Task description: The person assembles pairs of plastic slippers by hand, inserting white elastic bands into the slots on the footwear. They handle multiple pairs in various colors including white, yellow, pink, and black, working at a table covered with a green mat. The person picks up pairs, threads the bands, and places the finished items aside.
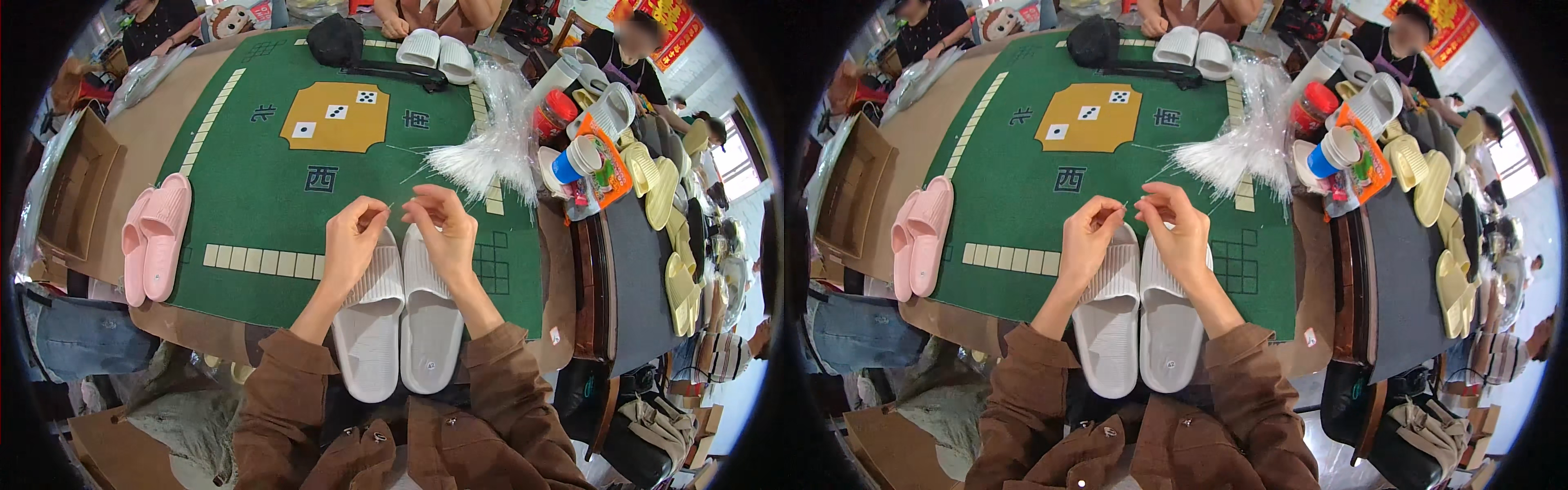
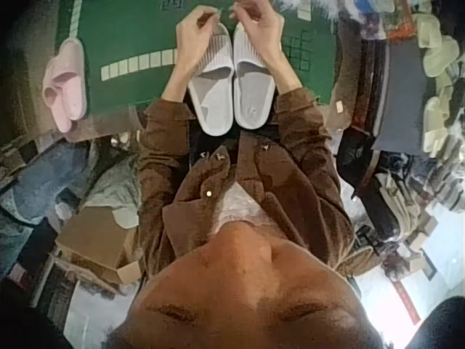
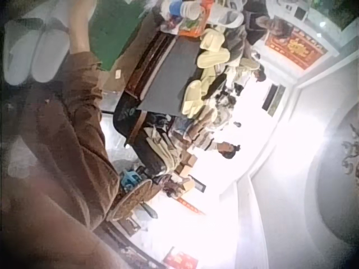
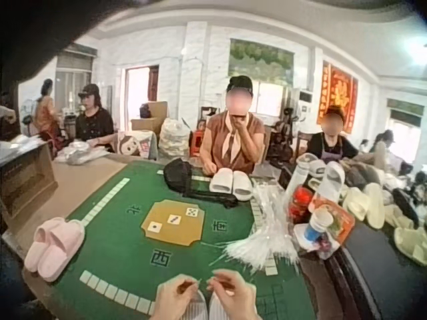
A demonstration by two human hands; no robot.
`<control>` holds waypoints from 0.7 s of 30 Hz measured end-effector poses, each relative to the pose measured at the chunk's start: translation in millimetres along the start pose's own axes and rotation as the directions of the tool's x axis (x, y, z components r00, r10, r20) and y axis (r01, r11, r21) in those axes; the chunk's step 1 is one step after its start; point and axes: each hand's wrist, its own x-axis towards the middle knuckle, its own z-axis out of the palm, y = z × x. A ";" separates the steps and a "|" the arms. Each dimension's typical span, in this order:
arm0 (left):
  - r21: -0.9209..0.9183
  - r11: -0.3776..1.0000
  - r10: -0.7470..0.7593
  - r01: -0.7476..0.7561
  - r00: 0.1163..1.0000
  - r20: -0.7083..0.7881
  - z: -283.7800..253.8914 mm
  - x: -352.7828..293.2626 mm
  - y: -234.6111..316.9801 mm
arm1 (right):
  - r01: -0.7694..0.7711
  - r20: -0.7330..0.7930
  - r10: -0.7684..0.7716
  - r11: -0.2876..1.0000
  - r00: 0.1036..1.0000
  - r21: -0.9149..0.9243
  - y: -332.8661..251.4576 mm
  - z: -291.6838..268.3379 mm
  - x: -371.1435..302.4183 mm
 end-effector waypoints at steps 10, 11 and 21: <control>-0.002 0.996 0.085 -0.085 0.996 0.000 0.6 -1.3 3.4 | -0.219 0.057 0.212 0.954 0.976 0.203 9.2 -3.4 4.6; 0.010 0.995 0.100 -0.100 0.995 0.000 0.3 -1.6 4.4 | -0.236 0.077 0.225 0.952 0.971 0.195 10.1 -3.9 5.6; 0.109 0.977 0.179 -0.182 0.983 0.033 1.9 -2.5 7.4 | -0.405 0.270 0.337 0.878 0.902 0.256 17.4 -9.2 8.5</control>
